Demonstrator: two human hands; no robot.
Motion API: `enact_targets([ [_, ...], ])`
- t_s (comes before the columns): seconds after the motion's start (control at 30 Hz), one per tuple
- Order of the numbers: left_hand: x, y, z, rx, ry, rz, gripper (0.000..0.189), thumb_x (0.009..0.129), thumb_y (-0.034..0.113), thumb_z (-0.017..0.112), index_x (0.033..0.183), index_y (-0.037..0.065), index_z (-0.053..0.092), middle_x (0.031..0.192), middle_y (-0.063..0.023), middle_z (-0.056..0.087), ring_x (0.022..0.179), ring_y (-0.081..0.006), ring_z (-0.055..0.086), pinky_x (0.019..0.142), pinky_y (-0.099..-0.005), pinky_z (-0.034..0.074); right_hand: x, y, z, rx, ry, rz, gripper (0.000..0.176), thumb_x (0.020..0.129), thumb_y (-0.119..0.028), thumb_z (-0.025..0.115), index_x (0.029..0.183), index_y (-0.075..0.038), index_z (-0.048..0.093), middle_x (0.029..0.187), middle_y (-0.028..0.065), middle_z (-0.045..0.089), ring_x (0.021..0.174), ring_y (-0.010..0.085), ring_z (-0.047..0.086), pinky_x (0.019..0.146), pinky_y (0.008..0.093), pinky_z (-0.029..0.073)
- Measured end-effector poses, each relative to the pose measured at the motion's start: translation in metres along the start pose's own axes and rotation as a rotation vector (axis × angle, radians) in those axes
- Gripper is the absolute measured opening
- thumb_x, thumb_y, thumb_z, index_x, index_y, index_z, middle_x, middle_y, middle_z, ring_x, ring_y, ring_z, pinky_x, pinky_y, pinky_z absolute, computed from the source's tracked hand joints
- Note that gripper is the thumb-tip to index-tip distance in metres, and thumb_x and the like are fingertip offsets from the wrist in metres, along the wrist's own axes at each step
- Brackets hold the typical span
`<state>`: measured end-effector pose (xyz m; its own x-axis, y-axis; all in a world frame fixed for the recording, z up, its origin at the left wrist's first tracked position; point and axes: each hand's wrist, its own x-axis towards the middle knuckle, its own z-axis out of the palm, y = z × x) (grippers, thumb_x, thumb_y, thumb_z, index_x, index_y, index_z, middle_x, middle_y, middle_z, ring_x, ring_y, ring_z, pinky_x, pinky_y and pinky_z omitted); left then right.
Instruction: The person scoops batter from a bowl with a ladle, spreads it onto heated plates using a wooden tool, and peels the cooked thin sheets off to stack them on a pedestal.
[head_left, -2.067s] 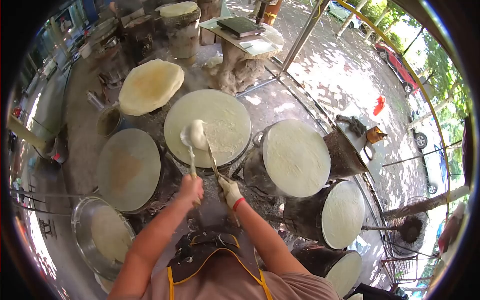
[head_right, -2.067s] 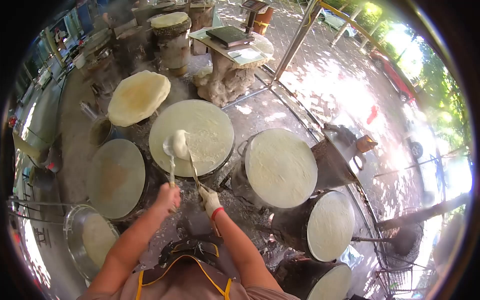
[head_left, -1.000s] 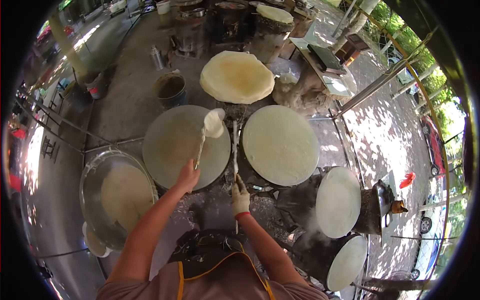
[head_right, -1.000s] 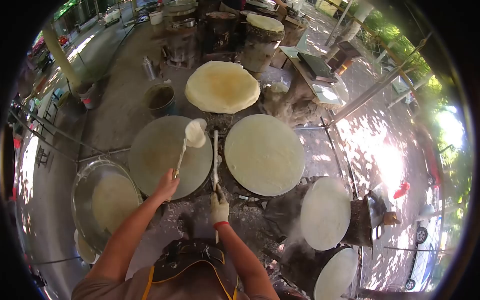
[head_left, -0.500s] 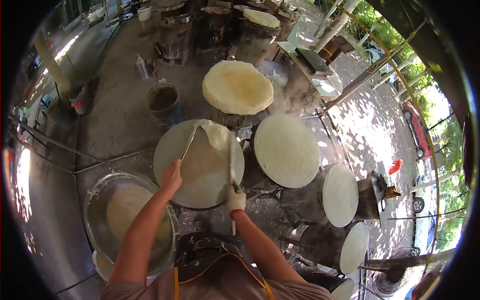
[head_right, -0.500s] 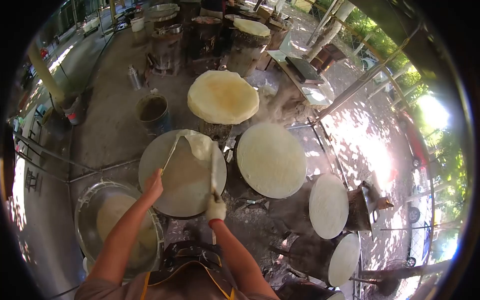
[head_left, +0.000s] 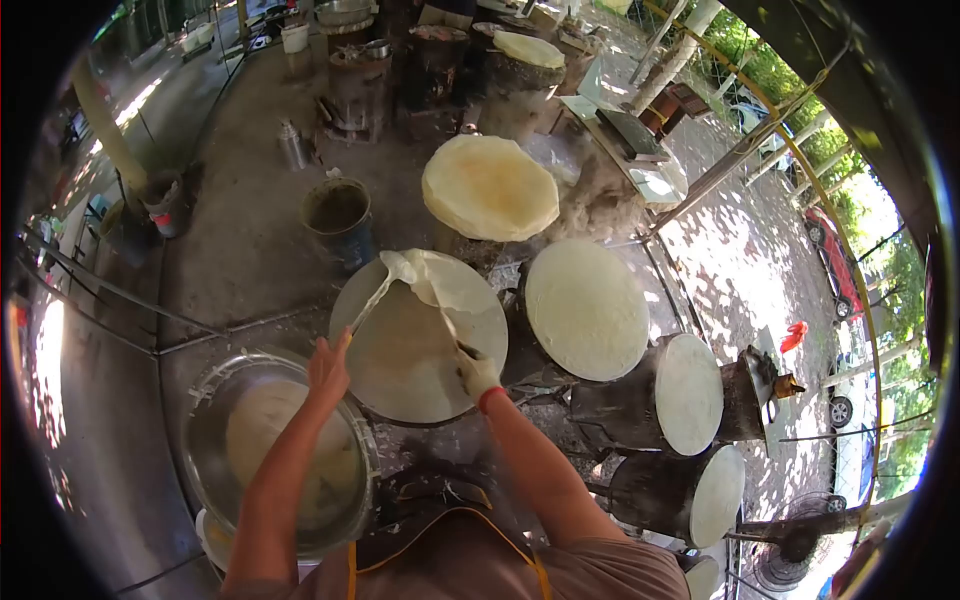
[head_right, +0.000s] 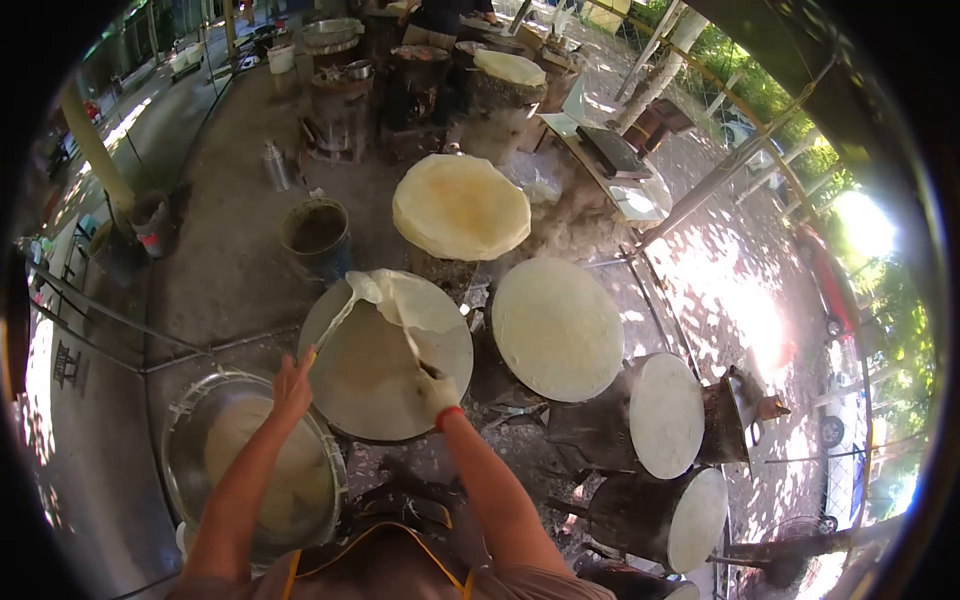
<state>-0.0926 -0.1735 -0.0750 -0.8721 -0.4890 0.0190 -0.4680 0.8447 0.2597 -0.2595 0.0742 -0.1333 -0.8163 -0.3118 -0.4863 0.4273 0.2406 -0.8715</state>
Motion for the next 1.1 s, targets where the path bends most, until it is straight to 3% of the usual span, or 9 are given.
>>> enact_targets([
  [0.07,0.000,-0.013,-0.006,-0.010,-0.042,-0.081,0.072,0.072,-0.005,0.060,0.136,0.021,0.038,0.104,-0.0218,0.046,0.083,-0.0379,0.057,0.072,-0.0449,0.047,-0.014,-0.007,-0.002,0.169,0.094,-0.035,0.034,0.086,-0.024,0.058,0.116,-0.008,0.062,0.066,-0.0012,0.055,0.050,0.0064,0.044,0.042,0.0234,0.036],
  [0.17,-0.010,-0.021,-0.011,0.002,-0.051,-0.081,0.073,0.071,-0.006,0.060,0.135,0.023,0.039,0.103,-0.0216,0.046,0.084,-0.0381,0.057,0.070,-0.0442,0.047,0.015,0.034,0.024,-0.305,0.195,-0.342,0.034,0.086,-0.024,0.058,0.116,-0.009,0.062,0.067,-0.0021,0.055,0.052,0.0057,0.044,0.042,0.0226,0.035],
  [0.3,-0.025,-0.039,-0.003,0.005,0.041,-0.077,0.074,0.070,-0.008,0.060,0.134,0.024,0.042,0.104,-0.0213,0.046,0.086,-0.0371,0.057,0.070,-0.0428,0.047,0.009,-0.022,0.014,-0.126,-0.185,0.030,0.037,0.085,-0.020,0.055,0.117,-0.001,0.059,0.094,0.0109,0.068,0.080,0.0159,0.062,0.072,0.0283,0.048],
  [0.47,-0.047,-0.053,-0.009,-0.027,0.021,-0.127,0.071,0.069,-0.008,0.059,0.131,0.024,0.045,0.096,-0.0166,0.046,0.083,-0.0345,0.055,0.069,-0.0424,0.047,0.010,-0.003,0.001,-0.075,0.221,-0.081,0.037,0.084,-0.023,0.058,0.113,0.000,0.061,0.085,0.0103,0.069,0.072,0.0140,0.062,0.065,0.0288,0.048],
  [0.6,-0.065,-0.037,-0.023,-0.002,-0.007,-0.152,0.070,0.069,-0.009,0.057,0.130,0.025,0.047,0.091,-0.0135,0.044,0.081,-0.0325,0.054,0.068,-0.0423,0.046,0.003,-0.040,0.027,-0.286,-0.288,-0.113,0.037,0.086,-0.025,0.059,0.115,-0.003,0.060,0.069,-0.0019,0.057,0.051,0.0064,0.045,0.044,0.0225,0.036],
  [0.73,-0.088,-0.036,-0.036,-0.035,-0.043,-0.303,0.066,0.072,-0.009,0.052,0.128,0.025,0.048,0.089,-0.0120,0.043,0.082,-0.0307,0.054,0.069,-0.0429,0.045,0.017,-0.029,-0.013,-0.196,-0.154,0.004,0.036,0.083,-0.024,0.059,0.112,-0.004,0.063,0.073,0.0063,0.063,0.063,0.0111,0.055,0.060,0.0254,0.046],
  [0.83,-0.102,-0.032,-0.030,-0.020,-0.007,-0.316,0.062,0.075,-0.008,0.048,0.126,0.025,0.050,0.088,-0.0114,0.042,0.080,-0.0299,0.053,0.071,-0.0427,0.045,0.045,0.003,0.013,-0.402,-0.117,-0.364,0.035,0.085,-0.022,0.059,0.115,-0.004,0.060,0.069,-0.0003,0.057,0.054,0.0050,0.046,0.047,0.0219,0.037],
  [0.97,-0.121,-0.014,-0.025,-0.047,0.024,-0.418,0.058,0.075,-0.008,0.047,0.124,0.024,0.054,0.087,-0.0110,0.042,0.079,-0.0294,0.052,0.071,-0.0417,0.044,0.002,-0.078,0.010,-0.323,-0.511,-0.077,0.033,0.084,-0.020,0.059,0.112,-0.003,0.062,0.072,-0.0012,0.059,0.055,0.0063,0.047,0.050,0.0224,0.040],
  [1.1,-0.151,-0.001,-0.034,-0.226,0.053,-0.523,0.057,0.074,-0.005,0.051,0.124,0.022,0.055,0.087,-0.0107,0.043,0.082,-0.0290,0.053,0.073,-0.0413,0.043,0.081,-0.038,-0.034,-0.111,-0.237,-0.042,0.032,0.084,-0.016,0.062,0.113,-0.003,0.061,0.079,-0.0023,0.059,0.060,0.0054,0.048,0.053,0.0216,0.041],
])
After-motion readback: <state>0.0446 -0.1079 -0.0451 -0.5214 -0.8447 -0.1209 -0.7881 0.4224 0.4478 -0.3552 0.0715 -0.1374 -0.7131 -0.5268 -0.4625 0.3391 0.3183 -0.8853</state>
